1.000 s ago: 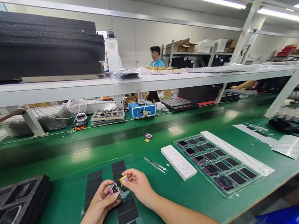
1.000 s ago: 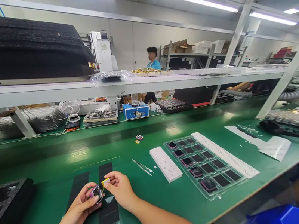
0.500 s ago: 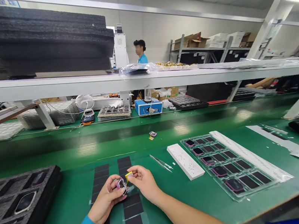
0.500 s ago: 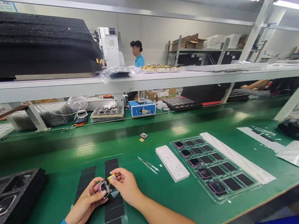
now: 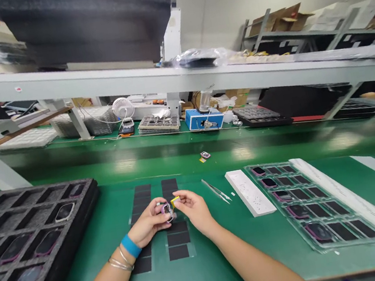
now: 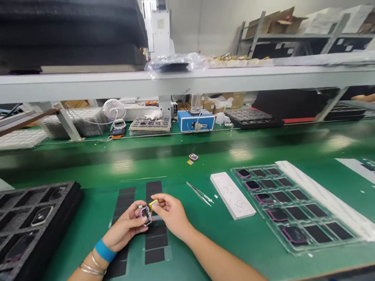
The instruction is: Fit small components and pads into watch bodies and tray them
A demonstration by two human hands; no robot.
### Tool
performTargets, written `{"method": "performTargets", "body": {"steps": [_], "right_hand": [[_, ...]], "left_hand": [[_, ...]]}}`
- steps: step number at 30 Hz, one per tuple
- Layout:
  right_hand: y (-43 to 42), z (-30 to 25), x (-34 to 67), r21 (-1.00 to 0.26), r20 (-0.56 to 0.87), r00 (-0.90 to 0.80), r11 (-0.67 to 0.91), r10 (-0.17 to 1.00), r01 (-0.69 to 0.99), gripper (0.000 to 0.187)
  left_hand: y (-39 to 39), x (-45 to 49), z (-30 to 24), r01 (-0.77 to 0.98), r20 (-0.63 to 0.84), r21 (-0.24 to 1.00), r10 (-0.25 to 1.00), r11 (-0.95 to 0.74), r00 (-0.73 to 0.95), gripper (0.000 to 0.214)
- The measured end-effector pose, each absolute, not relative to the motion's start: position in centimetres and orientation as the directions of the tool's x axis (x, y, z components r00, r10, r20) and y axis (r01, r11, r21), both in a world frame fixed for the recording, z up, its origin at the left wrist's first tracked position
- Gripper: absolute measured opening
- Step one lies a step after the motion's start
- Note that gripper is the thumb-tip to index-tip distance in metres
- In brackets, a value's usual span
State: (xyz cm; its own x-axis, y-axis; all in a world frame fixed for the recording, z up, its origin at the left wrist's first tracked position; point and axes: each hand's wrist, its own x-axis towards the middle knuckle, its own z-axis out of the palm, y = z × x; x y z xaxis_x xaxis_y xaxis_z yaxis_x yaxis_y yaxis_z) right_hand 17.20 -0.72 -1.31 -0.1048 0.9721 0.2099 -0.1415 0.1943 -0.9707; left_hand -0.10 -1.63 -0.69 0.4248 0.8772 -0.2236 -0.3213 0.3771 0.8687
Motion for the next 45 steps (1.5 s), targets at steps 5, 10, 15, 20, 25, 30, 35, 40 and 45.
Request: {"method": "performTargets", "body": {"steps": [5, 10, 15, 20, 25, 30, 35, 40, 45], "right_hand": [[-1.1, -0.5, 17.7, -0.965, 0.258, -0.16, 0.246, 0.953, -0.091, 0.031], [-1.7, 0.2, 17.8, -0.948, 0.296, -0.194, 0.312, 0.935, 0.058, 0.024], [-1.8, 0.0, 17.7, -0.912, 0.317, -0.222, 0.361, 0.922, 0.197, 0.022], [-1.5, -0.2, 17.8, -0.892, 0.318, -0.228, 0.371, 0.92, 0.258, 0.022], [-1.4, -1.1, 17.5, -0.867, 0.337, -0.235, 0.398, 0.912, 0.301, 0.023], [-0.2, -0.8, 18.1, -0.926, 0.248, -0.209, 0.295, 0.946, 0.234, 0.035], [-0.4, 1.5, 21.2, -0.899, 0.253, -0.066, 0.26, 0.965, 0.352, 0.025], [-3.9, 1.0, 21.4, -0.745, 0.144, -0.278, 0.288, 0.95, 0.602, 0.013], [-5.6, -1.9, 19.7, -0.545, 0.177, -0.246, 0.303, 0.953, 0.782, 0.014]], "left_hand": [[-1.4, -0.6, -0.7, -0.339, -0.223, 0.829, 0.819, 0.444, 0.528, 0.053], [-1.5, -0.5, -0.9, -0.303, -0.252, 0.812, 0.768, 0.499, 0.59, 0.041], [-1.6, 0.0, -1.1, -0.289, -0.257, 0.812, 0.755, 0.507, 0.604, 0.039], [-1.6, 0.4, -1.2, -0.269, -0.261, 0.835, 0.777, 0.479, 0.573, 0.032], [-1.3, 0.8, -1.6, -0.254, -0.269, 0.847, 0.789, 0.467, 0.552, 0.031], [-1.3, 0.8, -1.6, -0.262, -0.31, 0.833, 0.805, 0.486, 0.506, 0.025], [-1.5, 0.6, -1.0, -0.351, -0.333, 0.796, 0.841, 0.493, 0.426, 0.023], [-1.5, 0.6, -1.0, -0.425, -0.307, 0.765, 0.854, 0.484, 0.419, 0.019], [-1.9, 1.0, -1.0, -0.402, -0.305, 0.766, 0.834, 0.501, 0.459, 0.023]]}}
